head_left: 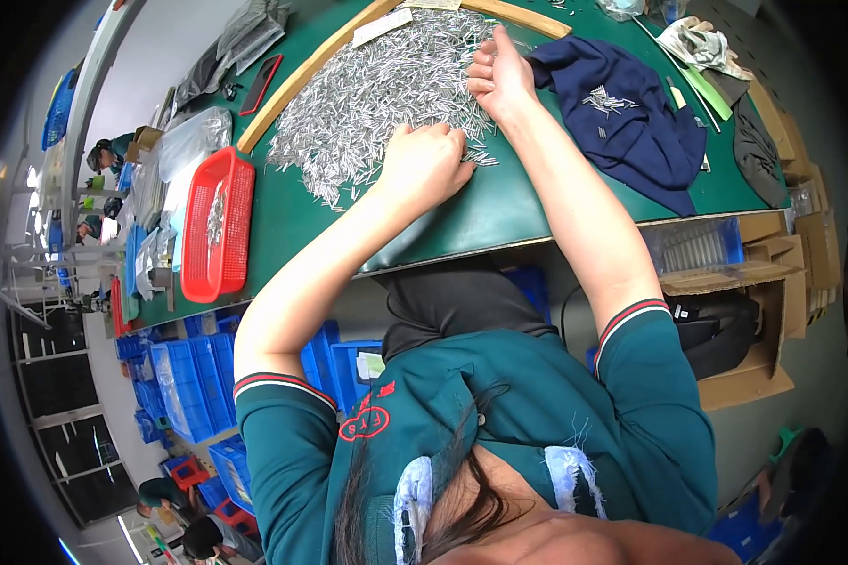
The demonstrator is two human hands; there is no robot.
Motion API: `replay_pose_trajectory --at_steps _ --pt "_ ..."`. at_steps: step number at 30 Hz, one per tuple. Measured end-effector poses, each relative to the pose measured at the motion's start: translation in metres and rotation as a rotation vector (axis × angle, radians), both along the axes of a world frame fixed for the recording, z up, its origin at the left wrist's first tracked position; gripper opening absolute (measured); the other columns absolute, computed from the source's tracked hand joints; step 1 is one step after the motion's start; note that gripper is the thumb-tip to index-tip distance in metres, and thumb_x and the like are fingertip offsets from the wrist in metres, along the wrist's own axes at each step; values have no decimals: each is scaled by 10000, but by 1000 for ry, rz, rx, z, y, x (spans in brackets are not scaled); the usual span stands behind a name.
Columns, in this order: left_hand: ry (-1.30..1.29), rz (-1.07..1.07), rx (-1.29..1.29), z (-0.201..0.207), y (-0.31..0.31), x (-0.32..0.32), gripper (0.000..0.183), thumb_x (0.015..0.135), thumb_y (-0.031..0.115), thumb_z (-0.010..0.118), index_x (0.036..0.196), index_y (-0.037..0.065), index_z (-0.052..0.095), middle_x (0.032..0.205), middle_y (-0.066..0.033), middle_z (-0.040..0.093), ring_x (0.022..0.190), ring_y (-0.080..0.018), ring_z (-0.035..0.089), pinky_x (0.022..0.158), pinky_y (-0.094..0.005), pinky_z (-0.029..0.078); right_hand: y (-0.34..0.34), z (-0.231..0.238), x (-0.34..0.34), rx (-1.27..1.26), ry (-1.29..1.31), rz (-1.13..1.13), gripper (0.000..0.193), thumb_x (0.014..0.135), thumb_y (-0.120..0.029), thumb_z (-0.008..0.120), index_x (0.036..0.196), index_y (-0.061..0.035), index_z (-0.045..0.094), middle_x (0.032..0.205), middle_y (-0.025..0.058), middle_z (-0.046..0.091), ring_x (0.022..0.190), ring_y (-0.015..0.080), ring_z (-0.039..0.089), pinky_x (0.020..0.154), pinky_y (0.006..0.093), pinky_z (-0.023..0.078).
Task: The person sorts small metal hardware pins by hand, inspecting them at a factory workbench.
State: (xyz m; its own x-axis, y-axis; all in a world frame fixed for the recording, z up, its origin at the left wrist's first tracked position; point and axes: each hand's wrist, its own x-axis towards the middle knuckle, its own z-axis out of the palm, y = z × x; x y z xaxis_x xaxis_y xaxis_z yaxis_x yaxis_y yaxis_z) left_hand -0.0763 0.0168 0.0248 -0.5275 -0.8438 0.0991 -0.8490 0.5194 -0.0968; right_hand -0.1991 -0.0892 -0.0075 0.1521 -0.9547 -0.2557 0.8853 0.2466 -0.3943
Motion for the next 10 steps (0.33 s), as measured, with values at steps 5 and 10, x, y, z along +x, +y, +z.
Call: replay_pose_trajectory --at_steps 5,10 --pt "-118 -97 9 1 -9 -10 107 691 149 559 712 46 582 687 -91 601 648 -229 612 679 -397 415 -8 -8 -4 12 36 -1 300 895 -346 495 757 -89 423 584 -25 333 432 52 284 331 184 178" --pt "-179 -157 -87 -6 -12 -11 90 698 137 550 720 60 591 708 -79 616 690 -228 624 703 -412 416 -11 -12 -4 -12 26 9 293 891 -349 498 772 -93 421 587 -26 333 434 52 287 333 185 182"
